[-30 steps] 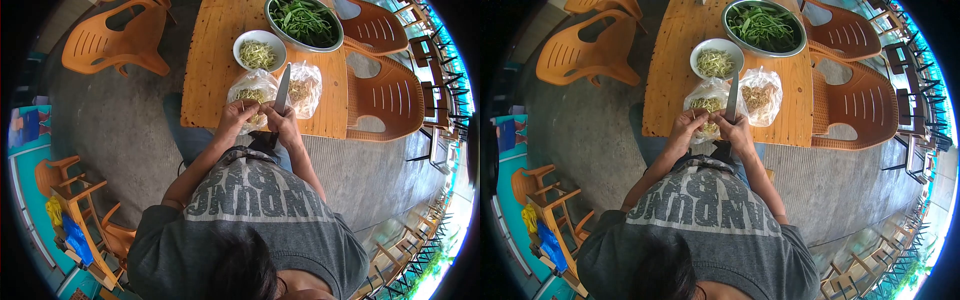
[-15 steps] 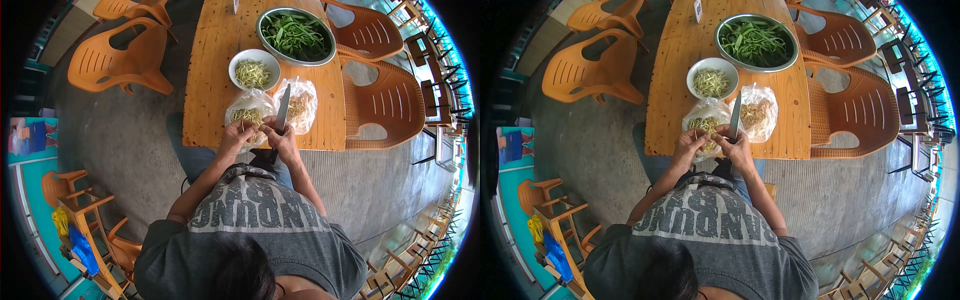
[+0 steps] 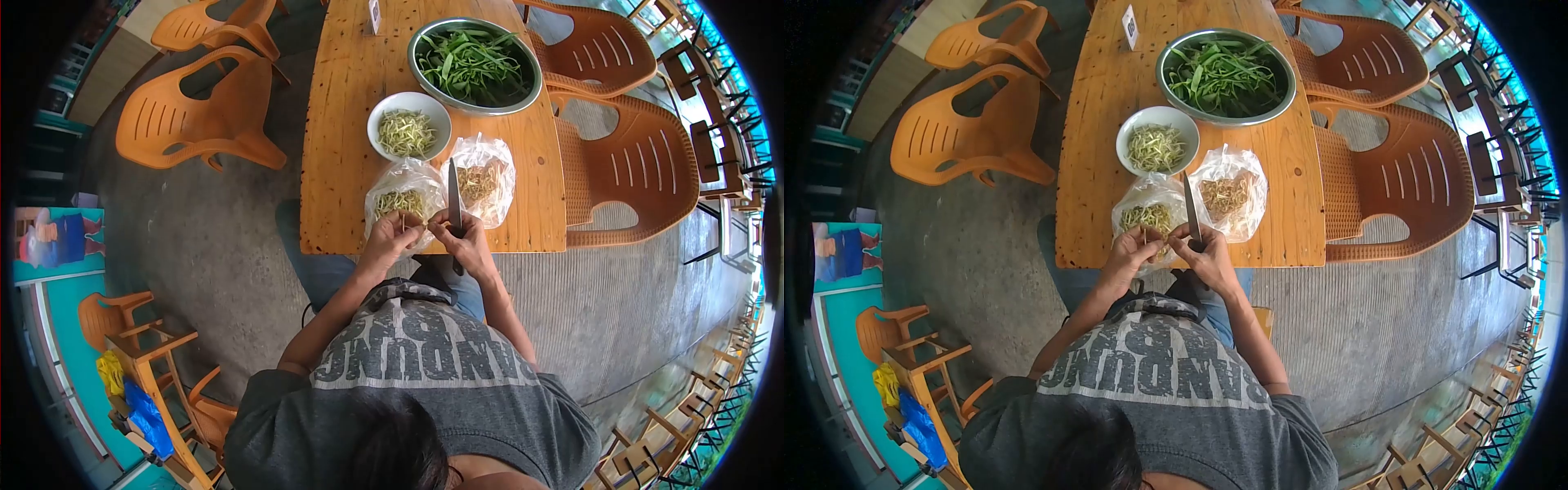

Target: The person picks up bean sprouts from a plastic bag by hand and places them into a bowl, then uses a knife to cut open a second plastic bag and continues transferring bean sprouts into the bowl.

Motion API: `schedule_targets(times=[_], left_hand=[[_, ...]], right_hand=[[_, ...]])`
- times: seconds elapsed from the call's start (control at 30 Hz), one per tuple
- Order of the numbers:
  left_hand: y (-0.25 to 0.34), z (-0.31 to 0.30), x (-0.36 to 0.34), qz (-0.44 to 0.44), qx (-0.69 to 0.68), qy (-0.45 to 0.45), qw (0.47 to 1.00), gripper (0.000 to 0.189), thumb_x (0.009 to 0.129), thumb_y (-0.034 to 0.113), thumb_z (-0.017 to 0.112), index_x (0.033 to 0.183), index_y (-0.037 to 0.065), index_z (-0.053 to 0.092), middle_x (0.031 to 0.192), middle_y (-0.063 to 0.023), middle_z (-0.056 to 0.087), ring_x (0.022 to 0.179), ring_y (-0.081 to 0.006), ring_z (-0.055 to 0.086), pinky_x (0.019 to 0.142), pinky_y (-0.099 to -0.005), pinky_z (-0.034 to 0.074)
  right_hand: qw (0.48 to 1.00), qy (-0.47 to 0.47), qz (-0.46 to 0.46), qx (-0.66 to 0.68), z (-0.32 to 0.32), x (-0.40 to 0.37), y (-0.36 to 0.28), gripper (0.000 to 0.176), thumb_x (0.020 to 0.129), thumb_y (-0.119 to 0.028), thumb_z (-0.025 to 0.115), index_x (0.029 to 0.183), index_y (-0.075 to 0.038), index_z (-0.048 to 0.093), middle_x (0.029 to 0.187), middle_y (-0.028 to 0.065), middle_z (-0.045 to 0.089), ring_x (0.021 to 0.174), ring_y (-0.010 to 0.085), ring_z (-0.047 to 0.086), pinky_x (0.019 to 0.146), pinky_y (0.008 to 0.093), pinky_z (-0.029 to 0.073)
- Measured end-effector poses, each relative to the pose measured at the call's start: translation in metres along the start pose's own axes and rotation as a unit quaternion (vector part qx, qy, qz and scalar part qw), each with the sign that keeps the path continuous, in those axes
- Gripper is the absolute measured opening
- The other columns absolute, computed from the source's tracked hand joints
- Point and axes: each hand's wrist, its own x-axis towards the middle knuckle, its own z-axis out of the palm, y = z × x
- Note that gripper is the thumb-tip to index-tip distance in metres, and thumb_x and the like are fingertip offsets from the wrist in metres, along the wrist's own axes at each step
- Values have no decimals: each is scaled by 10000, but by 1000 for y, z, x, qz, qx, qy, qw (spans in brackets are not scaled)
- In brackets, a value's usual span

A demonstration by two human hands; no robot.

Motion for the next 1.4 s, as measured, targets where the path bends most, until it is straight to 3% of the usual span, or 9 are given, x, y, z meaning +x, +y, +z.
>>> schedule_targets(times=[0.1, 0.3, 0.43, 0.57, 0.8, 0.93, 1.17, 1.27, 1.4], left_hand=[[3, 6, 1, 30, 34, -4, 999, 93, 870, 63, 620, 959, 47, 596, 837, 20, 613, 715, -32, 523, 644, -192, 416], [9, 12, 2, -16, 11, -17, 1000, 132, 878, 80, 615, 998, 29, 633, 795, 32, 611, 654, -34, 489, 604, -183, 381], [7, 16, 6, -46, -23, -41, 998, 180, 880, 100, 616, 1036, 20, 655, 750, 40, 606, 601, -35, 457, 570, -177, 354], [5, 19, 10, -34, 31, -27, 999, 165, 874, 91, 617, 1018, 17, 653, 765, 28, 621, 591, -26, 465, 554, -185, 355], [9, 25, 12, -65, -38, 5, 997, 107, 871, 120, 616, 941, 40, 618, 795, -8, 640, 622, -32, 506, 571, -181, 387], [11, 28, 14, -67, -3, 4, 998, 107, 875, 138, 618, 926, 45, 612, 819, -22, 653, 627, -35, 514, 579, -181, 401], [4, 36, 19, -22, 97, -9, 995, 132, 887, 149, 617, 951, 44, 664, 819, 4, 663, 672, -29, 551, 525, -169, 410], [2, 41, 21, -8, 112, -21, 993, 129, 884, 169, 634, 942, 58, 668, 796, 26, 650, 673, -21, 541, 537, -159, 409], [-8, 40, 25, -14, 136, -43, 990, 149, 879, 205, 650, 929, 65, 657, 777, 29, 639, 650, -13, 515, 560, -153, 390]], right_hand=[[998, -3, -53, -29, -4, 0, 4, 136, 842, -117, 676, 871, 13, 645, 781, 16, 642, 682, 34, 525, 607, 209, 426], [1000, -14, 15, -23, -19, -2, 5, 142, 846, -128, 669, 864, 11, 647, 766, 3, 627, 727, 54, 543, 652, 220, 439], [1000, 0, -16, 6, -19, -1, 1, 151, 856, -145, 663, 877, 3, 646, 754, -1, 624, 688, 41, 528, 613, 205, 424], [999, 24, 8, 28, -19, 1, -5, 177, 870, -177, 655, 887, -1, 646, 746, -1, 623, 654, 35, 517, 583, 197, 413], [998, 36, 11, 47, -24, 1, -7, 235, 876, -199, 659, 973, 15, 652, 752, 9, 633, 666, 50, 537, 610, 204, 429], [1000, 14, -6, -10, -27, -1, -10, 232, 875, -176, 660, 992, 25, 657, 773, 22, 652, 713, 68, 579, 648, 216, 451], [999, 19, -36, 35, -34, 1, 11, 142, 871, -100, 654, 911, 35, 637, 806, 61, 673, 778, 108, 638, 702, 240, 497], [996, 30, -84, -2, -38, 0, 11, 131, 850, -106, 667, 875, 19, 642, 762, 30, 654, 694, 71, 592, 612, 212, 460], [996, 22, -64, -52, -49, -4, 20, 124, 832, -116, 673, 863, 1, 646, 726, -6, 627, 634, 37, 526, 555, 198, 414]])
